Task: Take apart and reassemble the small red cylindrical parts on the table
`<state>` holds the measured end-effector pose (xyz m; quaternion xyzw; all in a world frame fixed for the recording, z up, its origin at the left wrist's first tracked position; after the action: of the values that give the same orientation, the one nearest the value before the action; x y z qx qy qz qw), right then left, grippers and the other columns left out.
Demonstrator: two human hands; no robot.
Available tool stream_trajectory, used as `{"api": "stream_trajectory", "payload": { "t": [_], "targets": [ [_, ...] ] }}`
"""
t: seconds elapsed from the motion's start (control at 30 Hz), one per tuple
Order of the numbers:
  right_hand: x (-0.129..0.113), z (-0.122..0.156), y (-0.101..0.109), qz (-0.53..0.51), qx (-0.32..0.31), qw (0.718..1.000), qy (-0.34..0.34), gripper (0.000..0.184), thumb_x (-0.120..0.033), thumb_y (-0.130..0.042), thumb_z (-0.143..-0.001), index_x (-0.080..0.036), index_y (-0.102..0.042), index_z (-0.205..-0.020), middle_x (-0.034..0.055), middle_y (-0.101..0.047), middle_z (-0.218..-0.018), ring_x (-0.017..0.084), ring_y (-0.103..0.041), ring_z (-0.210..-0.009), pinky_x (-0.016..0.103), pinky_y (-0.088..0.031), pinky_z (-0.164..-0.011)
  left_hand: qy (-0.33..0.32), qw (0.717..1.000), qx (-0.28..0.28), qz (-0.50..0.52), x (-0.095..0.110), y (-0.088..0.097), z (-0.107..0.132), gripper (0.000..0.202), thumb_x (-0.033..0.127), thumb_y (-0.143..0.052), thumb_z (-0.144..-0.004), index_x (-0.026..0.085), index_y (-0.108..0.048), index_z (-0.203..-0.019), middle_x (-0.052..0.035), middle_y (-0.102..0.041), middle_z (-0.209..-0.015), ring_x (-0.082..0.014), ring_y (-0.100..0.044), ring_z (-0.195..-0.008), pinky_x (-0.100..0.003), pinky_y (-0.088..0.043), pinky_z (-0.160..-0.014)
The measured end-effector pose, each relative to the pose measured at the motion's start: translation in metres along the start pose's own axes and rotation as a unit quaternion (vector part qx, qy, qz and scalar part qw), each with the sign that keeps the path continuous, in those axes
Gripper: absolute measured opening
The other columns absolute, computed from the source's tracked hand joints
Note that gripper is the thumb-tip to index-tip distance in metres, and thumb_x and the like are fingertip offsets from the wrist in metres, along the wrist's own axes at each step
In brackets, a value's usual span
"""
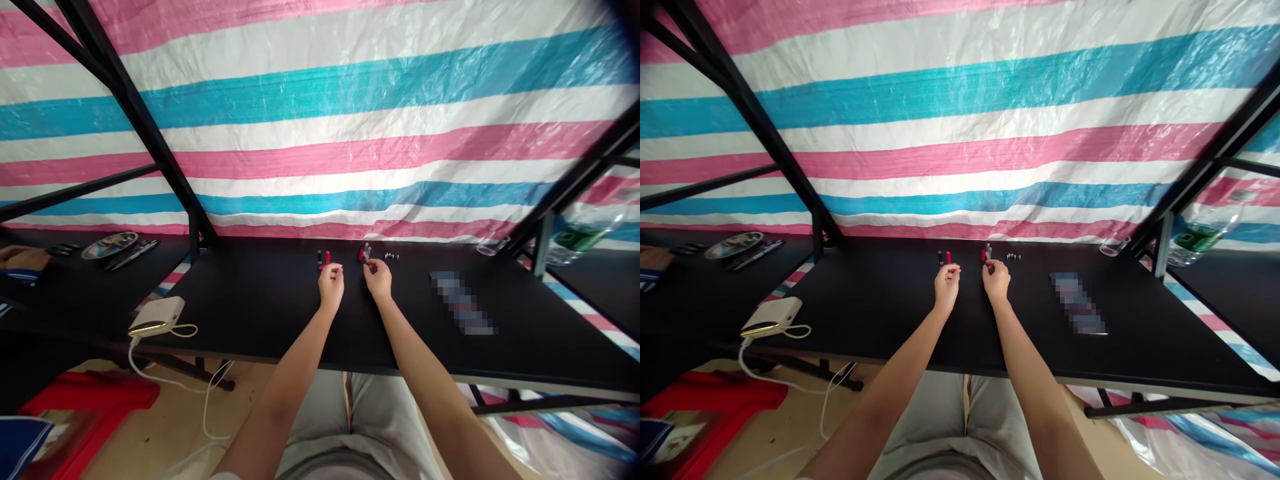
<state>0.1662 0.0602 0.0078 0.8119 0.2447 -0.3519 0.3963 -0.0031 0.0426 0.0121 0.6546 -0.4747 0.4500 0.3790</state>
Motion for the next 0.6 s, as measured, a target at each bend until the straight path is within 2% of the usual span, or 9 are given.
{"api": "stream_trajectory", "payload": {
  "t": [0.17,0.27,0.37,0.47,0.6],
  "targets": [
    [0.007,0.001,0.003,-0.019,0.008,1.000,0.004,0.024,-0.031,-0.049,-0.072,-0.016,-0.062,-0.087,0.0039,-0.060,-0.074,0.016,-0.051,-0.067,0.030,-0.041,-0.067,-0.029,0.994,-0.041,-0.092,-0.002,-0.008,0.004,0.012,0.016,-0.049,-0.077,0.016,-0.060,-0.082,-0.0051,-0.062,-0.089,-0.0086,-0.054,-0.062,-0.023,-0.046,-0.063],
    [0.006,0.000,0.004,-0.026,0.014,1.000,0.011,0.024,-0.031,-0.049,-0.072,-0.016,-0.062,-0.086,0.0042,-0.060,-0.073,0.016,-0.052,-0.067,0.030,-0.042,-0.067,-0.062,0.981,-0.078,-0.168,0.000,-0.013,0.007,0.018,0.012,-0.047,-0.076,0.017,-0.059,-0.089,-0.0046,-0.062,-0.090,-0.0092,-0.055,-0.063,-0.025,-0.047,-0.067],
    [0.007,-0.001,0.006,-0.037,0.025,0.999,0.015,0.024,-0.030,-0.048,-0.072,-0.016,-0.062,-0.086,0.0051,-0.061,-0.074,0.016,-0.053,-0.067,0.031,-0.043,-0.067,-0.119,0.950,-0.143,-0.251,0.006,-0.027,0.009,0.036,0.011,-0.048,-0.074,0.018,-0.053,-0.109,-0.0058,-0.061,-0.097,-0.0142,-0.057,-0.079,-0.030,-0.047,-0.078],
    [0.009,-0.002,0.009,-0.049,0.041,0.998,0.009,0.023,-0.029,-0.047,-0.073,-0.016,-0.062,-0.085,0.0060,-0.062,-0.076,0.017,-0.054,-0.069,0.031,-0.044,-0.068,-0.151,0.914,-0.204,-0.317,0.011,-0.044,0.004,0.052,0.014,-0.049,-0.075,0.018,-0.040,-0.126,-0.0093,-0.058,-0.105,-0.0207,-0.054,-0.096,-0.034,-0.044,-0.085],
    [0.013,-0.003,0.012,-0.060,0.060,0.996,-0.015,0.022,-0.028,-0.047,-0.072,-0.016,-0.062,-0.084,0.0059,-0.062,-0.075,0.017,-0.055,-0.070,0.032,-0.045,-0.070,-0.156,0.877,-0.253,-0.378,0.016,-0.065,-0.014,0.062,0.017,-0.049,-0.077,0.016,-0.028,-0.135,-0.0127,-0.056,-0.108,-0.0242,-0.053,-0.099,-0.036,-0.043,-0.084]
  ]
}}
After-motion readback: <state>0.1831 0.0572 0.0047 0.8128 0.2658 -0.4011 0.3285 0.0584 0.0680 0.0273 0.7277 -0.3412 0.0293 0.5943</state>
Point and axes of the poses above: each hand's wrist, its own z-axis away from the middle knuckle, its own y-axis out of the back of the hand, x = y × z, the point moved 5 cm from there along -z, towards the middle knuckle
